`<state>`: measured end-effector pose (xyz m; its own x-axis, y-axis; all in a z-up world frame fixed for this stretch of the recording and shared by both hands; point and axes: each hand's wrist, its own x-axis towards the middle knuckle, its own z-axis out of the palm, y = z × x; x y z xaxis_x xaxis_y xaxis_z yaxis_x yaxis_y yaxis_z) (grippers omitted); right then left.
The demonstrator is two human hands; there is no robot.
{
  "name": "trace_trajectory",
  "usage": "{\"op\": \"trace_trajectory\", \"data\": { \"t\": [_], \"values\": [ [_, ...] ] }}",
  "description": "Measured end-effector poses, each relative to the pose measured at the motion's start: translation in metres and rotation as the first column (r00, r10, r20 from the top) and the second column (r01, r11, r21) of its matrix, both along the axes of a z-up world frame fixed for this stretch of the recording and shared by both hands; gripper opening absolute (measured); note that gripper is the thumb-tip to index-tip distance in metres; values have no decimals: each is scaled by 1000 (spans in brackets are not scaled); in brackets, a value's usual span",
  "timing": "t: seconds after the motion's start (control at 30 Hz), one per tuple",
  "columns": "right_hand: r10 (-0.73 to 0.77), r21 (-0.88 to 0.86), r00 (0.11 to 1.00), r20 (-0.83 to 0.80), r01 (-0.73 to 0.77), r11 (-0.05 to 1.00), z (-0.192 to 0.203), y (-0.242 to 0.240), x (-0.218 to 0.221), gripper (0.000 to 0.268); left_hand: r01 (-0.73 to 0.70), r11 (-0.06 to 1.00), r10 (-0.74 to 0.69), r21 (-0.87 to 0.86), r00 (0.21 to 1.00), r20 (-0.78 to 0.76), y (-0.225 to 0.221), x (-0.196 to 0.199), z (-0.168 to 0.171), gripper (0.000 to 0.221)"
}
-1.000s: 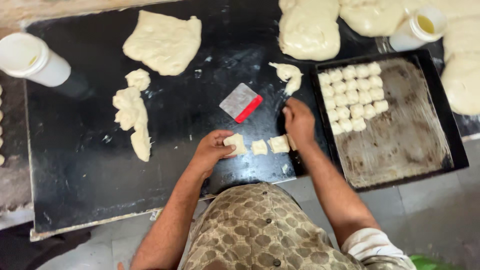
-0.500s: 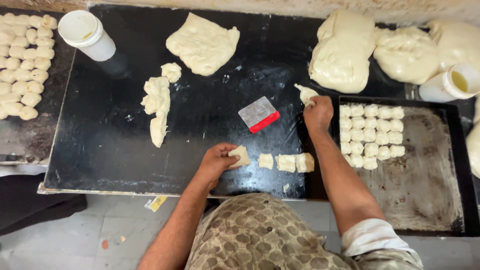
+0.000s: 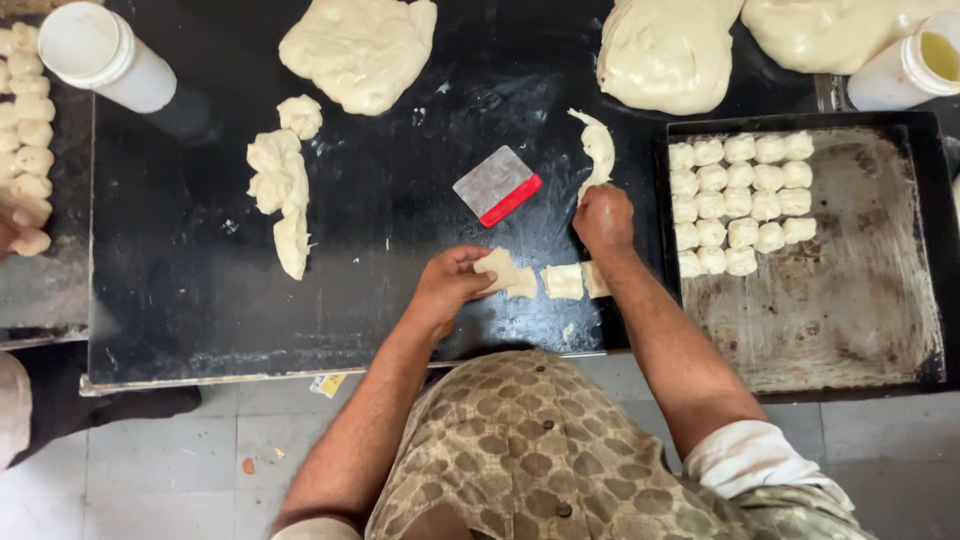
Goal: The person shapes and portions pieces of dough at a bakery counter, using a dough scraper to cut pieces from a larger strip and then rolling and shaping each piece by hand into small buns before placing them into a large metal baking tray.
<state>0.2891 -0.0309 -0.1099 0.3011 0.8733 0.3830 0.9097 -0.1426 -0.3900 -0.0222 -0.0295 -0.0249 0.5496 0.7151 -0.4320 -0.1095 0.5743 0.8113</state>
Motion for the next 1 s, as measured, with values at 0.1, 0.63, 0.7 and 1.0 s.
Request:
{"op": "trace_trajectory", "data": {
  "t": [0.1, 0.63, 0.7, 1.0],
  "values": [
    [-95, -171, 995, -17, 91, 981, -5, 6, 0, 3, 48, 999, -48, -3, 997, -58, 13, 9, -9, 39],
    [100, 2, 606, -789, -161, 987, 143, -67, -141, 37, 6, 991, -23, 137, 992, 125, 17, 12, -29, 35],
    [72, -30, 581, -811, -163, 986, 139, -66, -125, 28, 14, 986, -43, 164, 984, 173, 18, 17, -12, 37],
    [453, 313, 881, -136, -396, 863, 162, -91, -107, 25, -19, 985, 41, 171, 991, -129, -8, 54, 36, 25]
  ]
}}
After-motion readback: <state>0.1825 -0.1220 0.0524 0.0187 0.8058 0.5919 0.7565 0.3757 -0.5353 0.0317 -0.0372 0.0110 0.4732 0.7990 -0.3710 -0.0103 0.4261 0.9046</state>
